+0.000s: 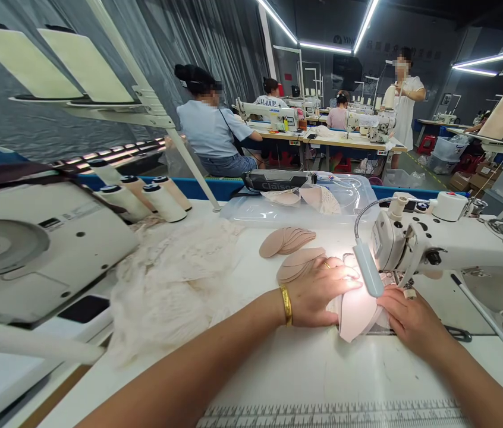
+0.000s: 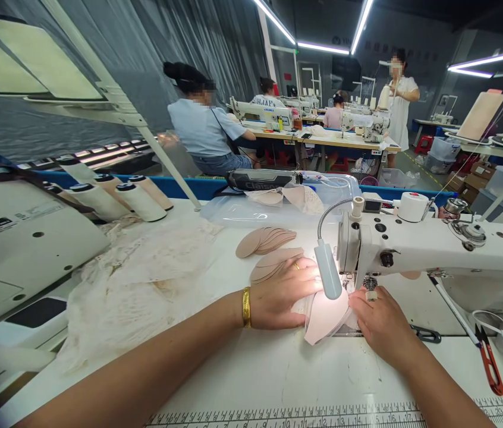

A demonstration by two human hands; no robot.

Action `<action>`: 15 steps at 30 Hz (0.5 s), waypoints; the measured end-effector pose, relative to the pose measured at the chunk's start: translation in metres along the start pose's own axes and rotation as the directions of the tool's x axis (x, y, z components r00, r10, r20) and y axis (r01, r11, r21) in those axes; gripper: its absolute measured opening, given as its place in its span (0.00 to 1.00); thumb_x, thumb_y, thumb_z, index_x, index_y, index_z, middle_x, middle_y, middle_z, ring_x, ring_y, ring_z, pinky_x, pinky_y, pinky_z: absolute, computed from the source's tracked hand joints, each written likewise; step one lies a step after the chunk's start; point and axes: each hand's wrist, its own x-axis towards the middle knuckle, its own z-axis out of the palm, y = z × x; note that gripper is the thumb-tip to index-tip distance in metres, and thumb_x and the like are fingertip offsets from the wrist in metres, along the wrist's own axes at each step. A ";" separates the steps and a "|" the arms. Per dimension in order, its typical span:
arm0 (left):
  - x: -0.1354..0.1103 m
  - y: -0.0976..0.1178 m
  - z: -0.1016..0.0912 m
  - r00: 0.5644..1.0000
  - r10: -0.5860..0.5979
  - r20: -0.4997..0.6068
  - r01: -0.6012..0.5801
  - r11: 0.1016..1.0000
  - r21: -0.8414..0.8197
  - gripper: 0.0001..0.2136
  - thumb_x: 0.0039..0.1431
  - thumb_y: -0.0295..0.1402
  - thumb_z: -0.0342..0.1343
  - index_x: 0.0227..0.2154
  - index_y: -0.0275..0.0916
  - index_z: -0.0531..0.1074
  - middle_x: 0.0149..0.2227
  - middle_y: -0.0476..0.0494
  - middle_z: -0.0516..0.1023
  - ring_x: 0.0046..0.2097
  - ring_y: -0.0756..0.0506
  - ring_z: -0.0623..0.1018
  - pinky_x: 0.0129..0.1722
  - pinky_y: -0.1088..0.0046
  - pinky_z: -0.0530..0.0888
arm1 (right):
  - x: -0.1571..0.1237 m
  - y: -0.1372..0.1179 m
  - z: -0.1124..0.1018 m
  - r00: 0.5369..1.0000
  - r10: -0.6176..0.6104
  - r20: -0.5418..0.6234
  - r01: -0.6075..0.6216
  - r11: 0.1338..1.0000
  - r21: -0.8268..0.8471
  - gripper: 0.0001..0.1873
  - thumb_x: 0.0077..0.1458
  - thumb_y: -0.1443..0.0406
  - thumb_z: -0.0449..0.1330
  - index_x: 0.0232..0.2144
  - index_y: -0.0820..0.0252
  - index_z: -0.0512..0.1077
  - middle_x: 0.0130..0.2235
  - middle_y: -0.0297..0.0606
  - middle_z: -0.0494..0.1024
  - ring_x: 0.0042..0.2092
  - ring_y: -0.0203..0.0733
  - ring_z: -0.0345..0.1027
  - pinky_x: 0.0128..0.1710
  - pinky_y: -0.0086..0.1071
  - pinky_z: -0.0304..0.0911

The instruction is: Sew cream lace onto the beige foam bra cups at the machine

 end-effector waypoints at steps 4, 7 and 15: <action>0.002 0.009 0.003 0.996 0.086 -0.014 -0.085 0.995 0.060 0.20 0.51 0.30 0.62 0.49 0.45 0.73 0.52 0.45 0.78 0.52 0.36 0.72 0.53 0.56 0.62 | 0.000 0.000 -0.001 0.999 0.017 0.031 -0.017 1.000 0.002 0.18 0.63 0.75 0.48 0.43 0.53 0.74 0.40 0.39 0.79 0.42 0.47 0.73 0.40 0.38 0.67; 0.006 0.017 0.011 0.981 0.195 0.011 -0.195 0.975 0.108 0.09 0.51 0.23 0.56 0.35 0.41 0.73 0.48 0.47 0.80 0.47 0.40 0.75 0.50 0.58 0.63 | 0.000 0.001 -0.003 0.999 0.022 0.037 -0.023 1.000 0.017 0.16 0.62 0.75 0.49 0.42 0.53 0.73 0.41 0.39 0.79 0.43 0.46 0.72 0.39 0.37 0.67; 0.007 0.012 0.028 0.971 0.235 -0.037 -0.236 0.971 -0.026 0.09 0.52 0.22 0.54 0.34 0.41 0.68 0.42 0.50 0.81 0.39 0.44 0.76 0.48 0.65 0.64 | 0.002 0.012 -0.020 0.997 0.001 -0.075 0.003 0.999 0.048 0.17 0.54 0.80 0.49 0.30 0.55 0.71 0.41 0.39 0.81 0.44 0.48 0.70 0.41 0.40 0.69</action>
